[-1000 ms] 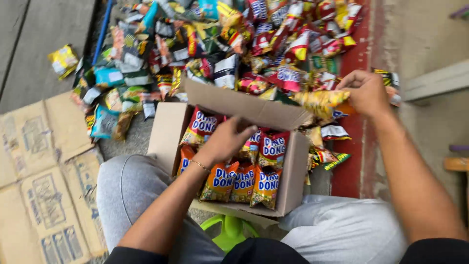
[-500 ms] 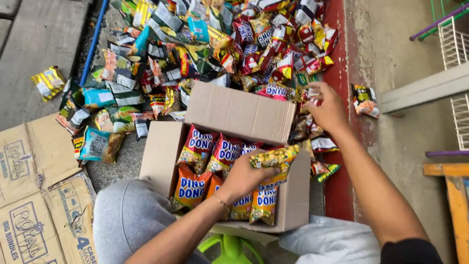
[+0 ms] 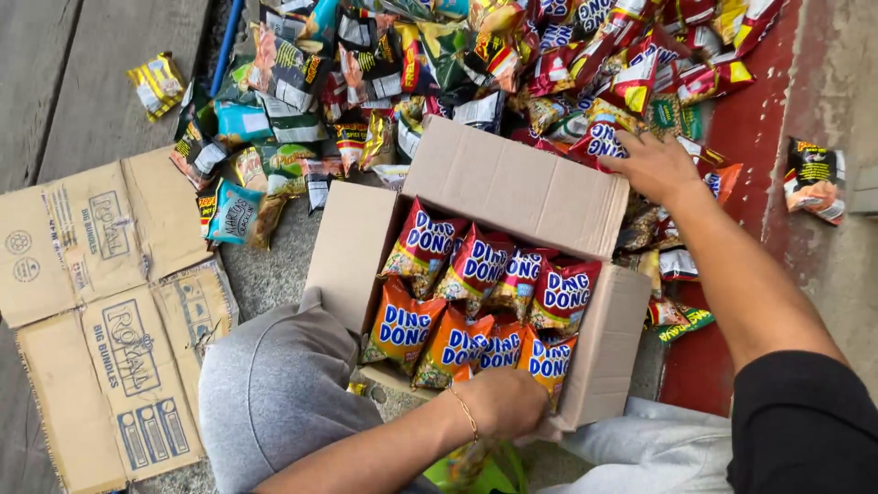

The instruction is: The person sorts and packs various snack bags into a cardboard box.

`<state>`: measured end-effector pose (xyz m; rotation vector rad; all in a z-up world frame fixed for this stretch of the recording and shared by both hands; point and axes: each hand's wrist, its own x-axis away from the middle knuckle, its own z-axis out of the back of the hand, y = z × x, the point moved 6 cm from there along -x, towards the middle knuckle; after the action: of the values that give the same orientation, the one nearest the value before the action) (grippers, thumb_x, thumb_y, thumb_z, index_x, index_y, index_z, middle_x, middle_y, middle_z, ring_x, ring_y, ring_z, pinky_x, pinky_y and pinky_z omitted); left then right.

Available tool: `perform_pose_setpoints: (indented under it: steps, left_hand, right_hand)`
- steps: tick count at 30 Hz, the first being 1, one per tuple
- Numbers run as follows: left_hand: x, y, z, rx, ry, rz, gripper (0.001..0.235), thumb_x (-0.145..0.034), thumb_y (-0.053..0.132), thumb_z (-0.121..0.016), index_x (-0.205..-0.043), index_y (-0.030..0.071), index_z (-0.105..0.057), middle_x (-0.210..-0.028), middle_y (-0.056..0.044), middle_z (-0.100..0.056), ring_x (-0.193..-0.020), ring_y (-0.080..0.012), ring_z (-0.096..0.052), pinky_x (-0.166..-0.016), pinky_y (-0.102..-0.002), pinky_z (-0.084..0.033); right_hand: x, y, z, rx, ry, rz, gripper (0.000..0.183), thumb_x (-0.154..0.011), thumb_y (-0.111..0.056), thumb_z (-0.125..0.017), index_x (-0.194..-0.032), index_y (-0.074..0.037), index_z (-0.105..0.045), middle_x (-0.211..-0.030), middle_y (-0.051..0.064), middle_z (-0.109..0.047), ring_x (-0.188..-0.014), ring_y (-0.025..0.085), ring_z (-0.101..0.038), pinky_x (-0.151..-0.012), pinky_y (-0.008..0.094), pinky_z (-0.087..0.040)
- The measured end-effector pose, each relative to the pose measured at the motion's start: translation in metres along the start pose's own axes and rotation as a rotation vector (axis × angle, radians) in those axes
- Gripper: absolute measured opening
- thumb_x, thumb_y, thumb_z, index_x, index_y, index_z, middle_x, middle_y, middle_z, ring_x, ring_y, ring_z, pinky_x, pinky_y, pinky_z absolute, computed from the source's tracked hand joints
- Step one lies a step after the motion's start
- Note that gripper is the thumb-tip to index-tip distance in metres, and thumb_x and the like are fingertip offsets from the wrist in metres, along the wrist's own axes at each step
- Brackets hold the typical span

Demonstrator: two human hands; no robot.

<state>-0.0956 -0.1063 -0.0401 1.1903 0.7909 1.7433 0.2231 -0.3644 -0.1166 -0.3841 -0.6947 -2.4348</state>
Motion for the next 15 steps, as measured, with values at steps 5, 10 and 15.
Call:
perform_pose_setpoints:
  steps: [5, 10, 15]
  left_hand:
    - [-0.003, -0.025, -0.001, -0.244, 0.090, 0.155, 0.019, -0.085, 0.023, -0.070, -0.095, 0.010, -0.078, -0.096, -0.015, -0.077, -0.089, -0.0345, -0.076, -0.071, -0.051, -0.062]
    - [0.036, 0.006, 0.067, -0.181, 0.217, 0.205, 0.038, -0.086, 0.045, -0.072, -0.091, 0.007, -0.074, -0.089, -0.016, -0.074, -0.086, -0.0363, -0.073, -0.075, -0.052, -0.057]
    - [0.067, 0.000, 0.146, -0.374, 0.521, 0.293, 0.027, -0.091, 0.035, -0.069, -0.099, 0.009, -0.073, -0.100, -0.013, -0.073, -0.092, -0.0326, -0.072, -0.081, -0.051, -0.056]
  right_hand:
    - [0.002, -0.006, 0.001, 0.012, 0.102, -0.104, 0.046, -0.102, -0.020, -0.049, -0.141, -0.039, -0.061, -0.158, 0.011, -0.049, -0.127, 0.030, -0.060, -0.099, 0.051, -0.051]
    - [0.013, 0.001, 0.003, -0.020, 0.254, -0.170, 0.029, -0.097, -0.023, -0.058, -0.121, -0.033, -0.071, -0.139, 0.009, -0.061, -0.118, 0.029, -0.064, -0.095, 0.050, -0.052]
    - [0.046, 0.041, 0.018, -0.257, 0.520, -0.355, 0.007, -0.106, -0.014, -0.063, -0.103, -0.009, -0.068, -0.114, 0.009, -0.067, -0.107, 0.029, -0.065, -0.088, 0.046, -0.054]
